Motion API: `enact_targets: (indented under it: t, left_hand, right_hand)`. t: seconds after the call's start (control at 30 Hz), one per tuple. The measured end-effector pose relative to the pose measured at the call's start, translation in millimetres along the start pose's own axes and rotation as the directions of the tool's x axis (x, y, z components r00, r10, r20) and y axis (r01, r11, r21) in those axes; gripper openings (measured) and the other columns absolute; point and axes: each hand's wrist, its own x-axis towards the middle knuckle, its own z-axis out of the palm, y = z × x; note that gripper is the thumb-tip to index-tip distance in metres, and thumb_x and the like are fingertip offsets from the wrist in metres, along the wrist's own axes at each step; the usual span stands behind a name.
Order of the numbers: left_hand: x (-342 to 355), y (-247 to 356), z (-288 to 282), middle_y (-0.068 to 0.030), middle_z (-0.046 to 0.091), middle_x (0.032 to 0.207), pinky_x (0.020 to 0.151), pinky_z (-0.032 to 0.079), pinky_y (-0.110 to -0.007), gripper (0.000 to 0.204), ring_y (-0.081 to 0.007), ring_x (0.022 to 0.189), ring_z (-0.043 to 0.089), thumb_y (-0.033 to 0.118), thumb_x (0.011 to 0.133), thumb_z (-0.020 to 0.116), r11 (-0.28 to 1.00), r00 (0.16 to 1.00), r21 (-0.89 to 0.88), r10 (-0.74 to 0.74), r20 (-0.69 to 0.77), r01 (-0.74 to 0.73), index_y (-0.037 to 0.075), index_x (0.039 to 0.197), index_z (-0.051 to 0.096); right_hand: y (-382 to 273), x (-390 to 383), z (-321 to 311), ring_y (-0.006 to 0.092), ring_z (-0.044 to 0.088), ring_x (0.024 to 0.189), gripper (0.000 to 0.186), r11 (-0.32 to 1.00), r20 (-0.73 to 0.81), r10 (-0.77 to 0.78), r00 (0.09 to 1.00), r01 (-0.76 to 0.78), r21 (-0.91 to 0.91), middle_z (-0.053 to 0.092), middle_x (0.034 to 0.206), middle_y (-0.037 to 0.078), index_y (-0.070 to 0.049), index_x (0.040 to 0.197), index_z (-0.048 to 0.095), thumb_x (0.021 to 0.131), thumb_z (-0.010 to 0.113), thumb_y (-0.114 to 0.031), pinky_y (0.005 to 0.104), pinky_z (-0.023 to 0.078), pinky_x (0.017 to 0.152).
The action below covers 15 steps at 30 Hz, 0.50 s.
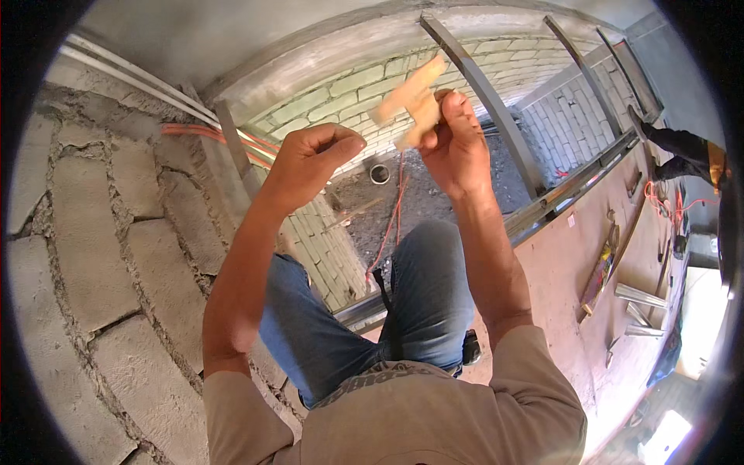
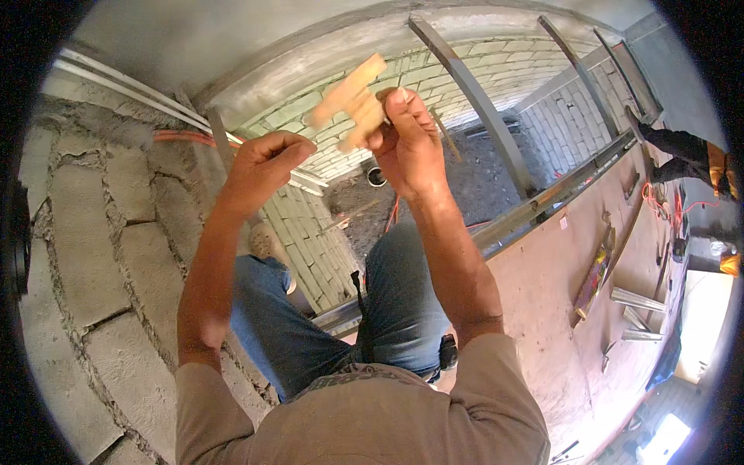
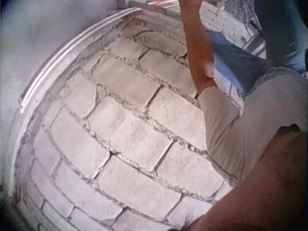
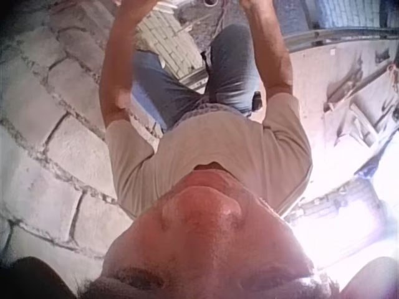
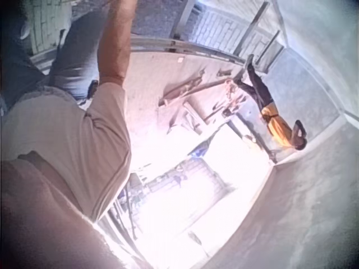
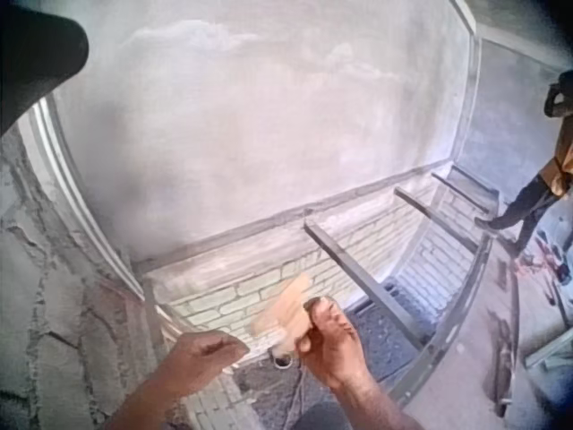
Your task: Securing electrical conduits and plumbing pipes to a wall and ceiling frame using wire and string.
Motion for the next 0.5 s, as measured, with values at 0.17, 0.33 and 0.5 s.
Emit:
enact_targets:
  t: [0.17, 0.33, 0.5]
  left_hand:
    - [3, 9, -22, -0.0005, 0.066, 0.079, 0.060, 0.043, -0.021, 0.020, -0.0059, 0.067, 0.053, 0.017, 0.092, 0.066, 0.964, 0.976, 0.194, 0.202, -0.085, -0.182, 0.000, 0.101, 0.070]
    - [-21, 30, -3, 0.0015, 0.062, 0.075, 0.057, 0.041, -0.023, 0.011, -0.0051, 0.065, 0.051, 0.010, 0.091, 0.066, 0.856, 0.936, 0.377, 0.318, 0.152, -0.353, 0.000, 0.093, 0.068]
    - [-23, -9, -20, 0.0040, 0.059, 0.077, 0.058, 0.039, -0.022, 0.008, -0.0041, 0.066, 0.046, 0.006, 0.089, 0.066, 0.977, 0.990, 0.180, 0.124, -0.061, -0.111, 0.004, 0.096, 0.066]
  right_hand:
    - [-21, -14, 3, 0.0069, 0.053, 0.064, 0.023, 0.589, 0.278, 0.647, 0.710, -0.234, -0.773, 0.063, 0.078, -0.001, -0.008, 0.090, 0.065, 0.093, 0.063, -0.031, 0.0221, 0.043, 0.054]
    - [0, 7, -35, 0.0062, 0.055, 0.068, 0.021, 0.408, 0.041, 0.097, 0.994, -0.002, -0.913, 0.060, 0.074, 0.000, -0.002, 0.094, 0.064, 0.096, 0.058, -0.022, 0.0248, 0.046, 0.058]
    - [-16, -1, -18, 0.0080, 0.049, 0.053, 0.017, 0.999, -0.053, -0.034, 0.998, 0.033, -0.024, 0.059, 0.077, 0.002, -0.009, 0.093, 0.057, 0.099, 0.055, -0.026, 0.0248, 0.046, 0.049]
